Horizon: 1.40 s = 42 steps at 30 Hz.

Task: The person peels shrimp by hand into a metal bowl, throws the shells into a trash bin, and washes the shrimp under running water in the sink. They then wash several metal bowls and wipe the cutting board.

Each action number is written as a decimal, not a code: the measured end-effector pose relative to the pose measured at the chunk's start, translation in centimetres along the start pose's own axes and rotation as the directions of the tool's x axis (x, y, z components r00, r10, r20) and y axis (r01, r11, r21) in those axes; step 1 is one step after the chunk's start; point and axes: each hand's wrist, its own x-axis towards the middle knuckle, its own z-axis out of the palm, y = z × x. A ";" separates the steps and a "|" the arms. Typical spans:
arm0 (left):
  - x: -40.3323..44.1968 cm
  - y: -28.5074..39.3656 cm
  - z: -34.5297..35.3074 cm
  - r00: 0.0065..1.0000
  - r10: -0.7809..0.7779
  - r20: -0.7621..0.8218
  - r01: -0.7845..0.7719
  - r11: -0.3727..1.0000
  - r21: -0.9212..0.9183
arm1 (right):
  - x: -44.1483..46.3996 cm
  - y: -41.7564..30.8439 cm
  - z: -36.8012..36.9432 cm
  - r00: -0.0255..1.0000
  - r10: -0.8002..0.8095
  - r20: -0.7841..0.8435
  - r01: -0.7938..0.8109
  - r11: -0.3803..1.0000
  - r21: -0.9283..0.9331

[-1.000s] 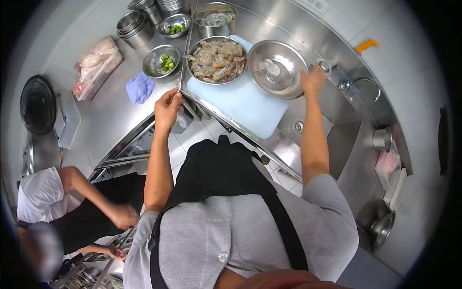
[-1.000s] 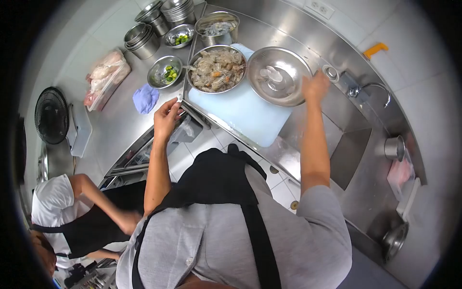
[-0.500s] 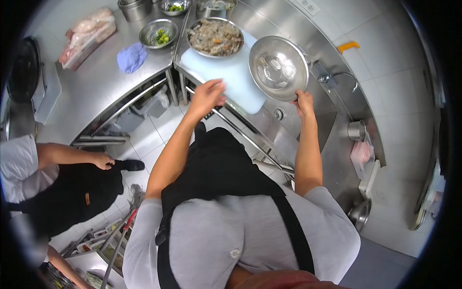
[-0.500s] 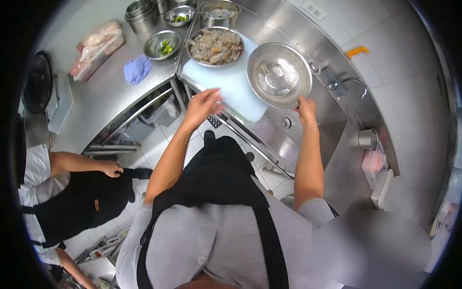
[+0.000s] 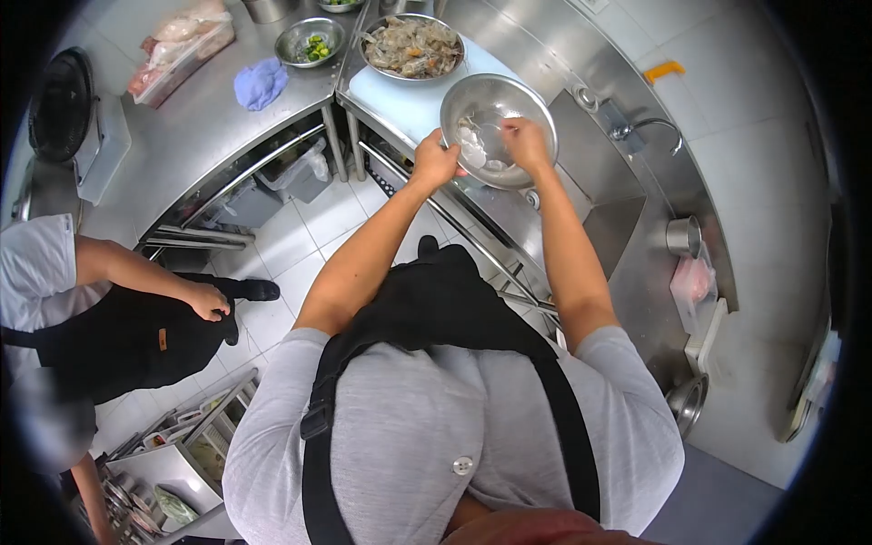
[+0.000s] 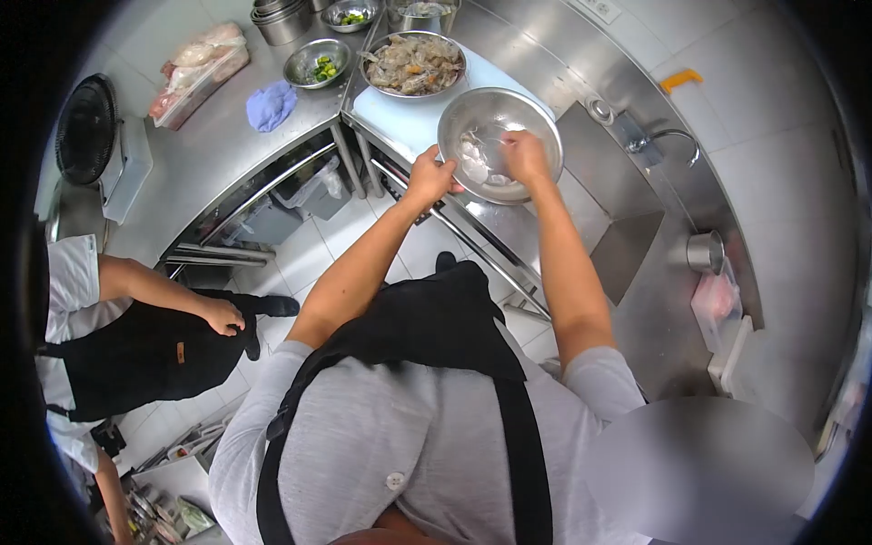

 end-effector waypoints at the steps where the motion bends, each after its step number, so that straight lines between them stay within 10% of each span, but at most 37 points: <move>1: -0.5 0.4 0.0 1.000 -0.004 0.003 0.004 1.000 0.022 | 0.8 0.1 1.9 0.997 -0.080 -0.013 0.079 0.994 -0.070; 14: -2.8 0.7 -5.0 0.990 -0.142 -0.003 0.141 0.983 -0.121 | 5.4 -0.7 5.8 0.942 -0.332 0.045 0.333 0.918 -0.215; 19: -4.3 0.5 -7.8 0.958 -0.237 -0.164 0.209 0.962 -0.174 | 8.9 -7.0 1.9 0.950 -0.255 -0.180 0.277 0.954 0.113; 23: -2.5 1.9 -4.2 0.982 -0.187 0.005 0.187 0.982 -0.037 | 15.8 -9.5 0.6 0.914 -0.359 -0.189 0.398 0.886 0.240; 28: -2.7 2.9 -0.2 0.956 -0.283 0.082 0.285 0.958 -0.014 | 10.8 1.7 -5.8 0.784 -0.397 -0.477 0.396 0.912 -0.108; 33: 0.2 1.0 3.3 0.998 -0.060 -0.003 0.060 0.996 0.062 | 0.9 14.3 -4.6 0.954 0.267 -0.136 -0.226 0.940 0.257; 36: 1.5 5.0 7.5 0.987 0.114 0.110 -0.154 0.855 0.495 | -1.3 19.8 -4.7 0.866 0.445 -0.227 -0.346 0.862 0.369; 39: 2.1 7.4 12.9 0.788 0.490 0.372 -0.565 0.337 0.754 | -1.7 23.2 -8.5 0.730 0.415 -0.543 -0.360 0.909 0.211; 42: 2.6 9.4 17.1 0.872 0.268 0.410 -0.478 0.283 0.832 | 1.0 25.4 -14.2 0.503 0.330 -0.799 -0.418 0.902 0.110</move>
